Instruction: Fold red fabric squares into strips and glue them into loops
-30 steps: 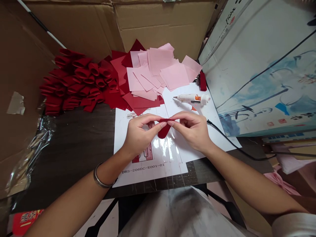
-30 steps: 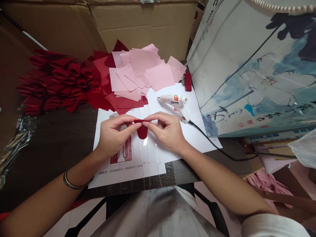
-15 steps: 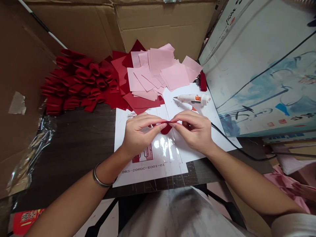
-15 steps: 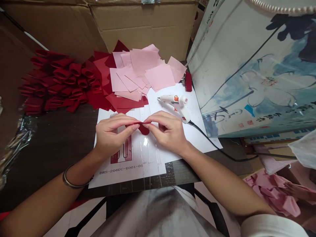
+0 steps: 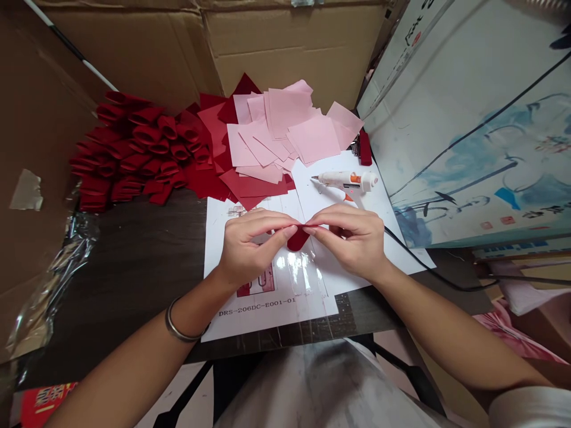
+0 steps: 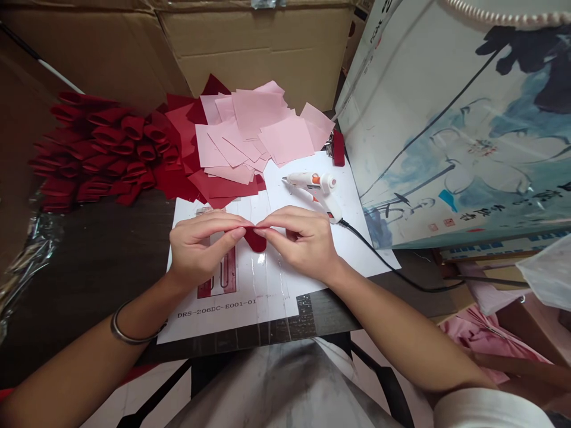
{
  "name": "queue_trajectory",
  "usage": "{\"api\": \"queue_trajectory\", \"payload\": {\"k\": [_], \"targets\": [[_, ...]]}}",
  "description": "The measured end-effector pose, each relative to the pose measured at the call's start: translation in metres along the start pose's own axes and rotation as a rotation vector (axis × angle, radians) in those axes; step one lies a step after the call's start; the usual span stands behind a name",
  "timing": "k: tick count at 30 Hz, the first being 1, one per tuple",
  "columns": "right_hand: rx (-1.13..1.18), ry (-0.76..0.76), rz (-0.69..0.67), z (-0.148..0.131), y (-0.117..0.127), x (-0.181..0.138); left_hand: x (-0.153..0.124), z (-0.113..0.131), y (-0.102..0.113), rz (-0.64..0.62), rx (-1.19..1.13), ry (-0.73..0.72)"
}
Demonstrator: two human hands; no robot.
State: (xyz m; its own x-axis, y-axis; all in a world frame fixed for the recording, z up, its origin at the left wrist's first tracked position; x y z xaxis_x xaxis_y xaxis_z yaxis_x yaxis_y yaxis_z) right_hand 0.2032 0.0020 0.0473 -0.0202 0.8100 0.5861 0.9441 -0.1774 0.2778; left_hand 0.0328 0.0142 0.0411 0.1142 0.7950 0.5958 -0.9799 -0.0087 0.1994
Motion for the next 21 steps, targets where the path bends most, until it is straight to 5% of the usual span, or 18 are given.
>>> {"api": "queue_trajectory", "payload": {"k": [6,11,17,21], "targets": [[0.090,-0.307,0.021,0.017,-0.003,-0.003,-0.001,-0.008,-0.002,0.027,0.020,0.143],[0.236,-0.552,0.054,0.031,-0.007,-0.007,-0.006,-0.017,-0.013,-0.125,0.003,0.375],[0.299,-0.547,-0.126,0.024,-0.015,-0.004,-0.009,-0.019,-0.020,-0.223,-0.099,0.528],[0.278,-0.534,-0.085,0.026,-0.012,-0.002,-0.014,-0.020,-0.023,-0.284,-0.115,0.597]]}}
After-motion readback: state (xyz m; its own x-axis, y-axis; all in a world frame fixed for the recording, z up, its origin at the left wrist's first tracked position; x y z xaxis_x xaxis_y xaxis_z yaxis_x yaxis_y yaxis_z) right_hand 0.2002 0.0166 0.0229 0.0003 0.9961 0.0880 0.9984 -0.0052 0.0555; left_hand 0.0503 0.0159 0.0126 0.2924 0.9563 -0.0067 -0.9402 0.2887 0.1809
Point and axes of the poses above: each hand's wrist, its own x-axis towards the middle knuckle, its own y-axis out of the back of the hand, z = x × y, the point moved 5 cm from there along x, towards the middle knuckle, and after that the axes turned 8 degrees about z, right-handed, at the moved point
